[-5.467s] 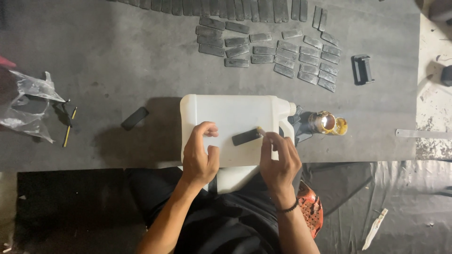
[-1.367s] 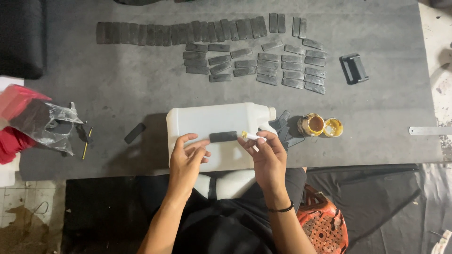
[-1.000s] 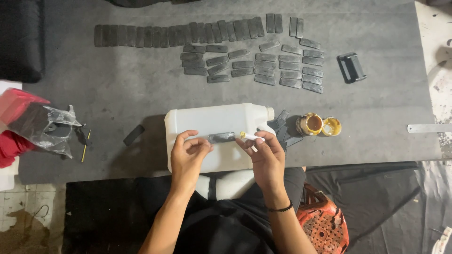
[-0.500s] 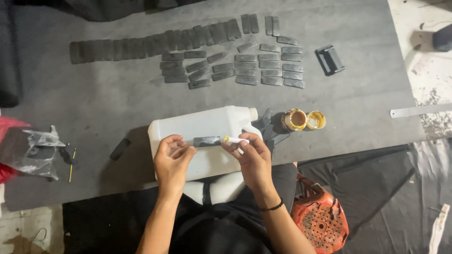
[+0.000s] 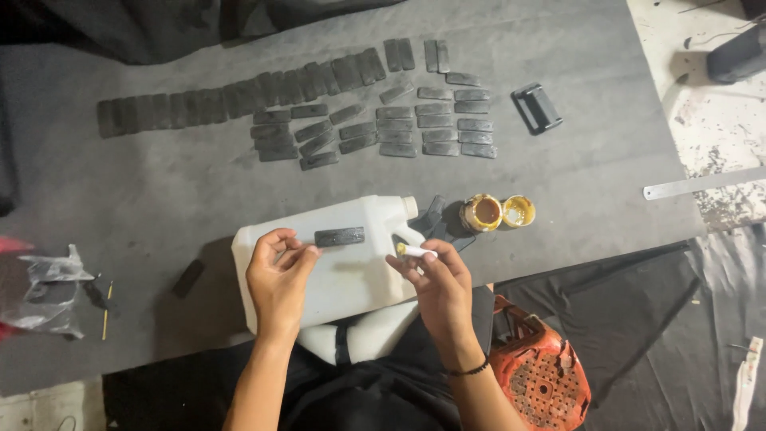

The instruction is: Applying edge paint or adhesive to small leather watch strap components using a manual applicator tool at a finishing station.

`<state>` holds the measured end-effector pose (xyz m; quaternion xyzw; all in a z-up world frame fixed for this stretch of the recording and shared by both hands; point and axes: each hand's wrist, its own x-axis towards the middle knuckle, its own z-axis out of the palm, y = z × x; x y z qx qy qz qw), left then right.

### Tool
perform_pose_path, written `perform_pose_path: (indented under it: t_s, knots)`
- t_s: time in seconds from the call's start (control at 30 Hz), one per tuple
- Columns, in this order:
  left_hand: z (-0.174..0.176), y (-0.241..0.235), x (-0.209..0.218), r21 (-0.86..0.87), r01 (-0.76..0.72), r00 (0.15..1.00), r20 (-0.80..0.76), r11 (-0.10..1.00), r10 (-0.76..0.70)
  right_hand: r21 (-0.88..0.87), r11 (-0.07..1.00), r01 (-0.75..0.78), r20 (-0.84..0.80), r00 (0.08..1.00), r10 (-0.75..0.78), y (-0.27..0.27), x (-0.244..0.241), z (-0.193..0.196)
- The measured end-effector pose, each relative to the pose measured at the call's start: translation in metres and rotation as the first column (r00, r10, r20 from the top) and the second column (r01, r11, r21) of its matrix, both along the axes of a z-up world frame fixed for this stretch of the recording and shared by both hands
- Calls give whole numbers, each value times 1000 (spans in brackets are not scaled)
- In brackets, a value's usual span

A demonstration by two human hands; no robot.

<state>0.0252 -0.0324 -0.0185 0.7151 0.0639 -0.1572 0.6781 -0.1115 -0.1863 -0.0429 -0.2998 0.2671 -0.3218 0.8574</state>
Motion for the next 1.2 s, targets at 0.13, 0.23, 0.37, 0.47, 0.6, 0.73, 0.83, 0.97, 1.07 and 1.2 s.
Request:
perform_pose_path:
  t_s: [0.13,0.23,0.37,0.47,0.6,0.73,0.83,0.97,1.07,1.2]
  knots:
    - [-13,-36,11,-55,53,997,50,997,-50,-15,999,42,-13,999,-42,-19,-24,-12]
    - [-17,-78,18,-15,90,996,-24,996,-90,27,999,31,-39,999,-30,-34,-43,-6]
    - [-41,-144,23,-42,138,990,-19,990,-139,-6,993,117,-52,992,-117,-53,-63,-14]
    - [-68,-199,17,-48,171,985,-14,984,-172,22,979,204,-106,974,-201,-68,-78,-25]
    - [-57,-261,0,205,255,967,-49,945,-251,59,959,277,-175,949,-264,-90,-93,-33]
    - [-98,-294,-1,251,273,961,-119,929,-251,60,949,310,-181,938,-295,-110,-103,-37]
    - [-102,-306,1,258,285,955,-163,923,-249,69,932,356,-219,917,-334,-122,-107,-44]
    - [-104,-307,2,327,341,934,-228,881,-276,98,929,357,-252,912,-324,-131,-106,-44]
    - [-103,-305,2,313,360,927,-222,879,-301,94,930,355,-253,912,-322,-132,-104,-45]
    - [-112,-301,2,289,351,936,-133,891,-325,95,933,348,-236,918,-318,-128,-106,-48]
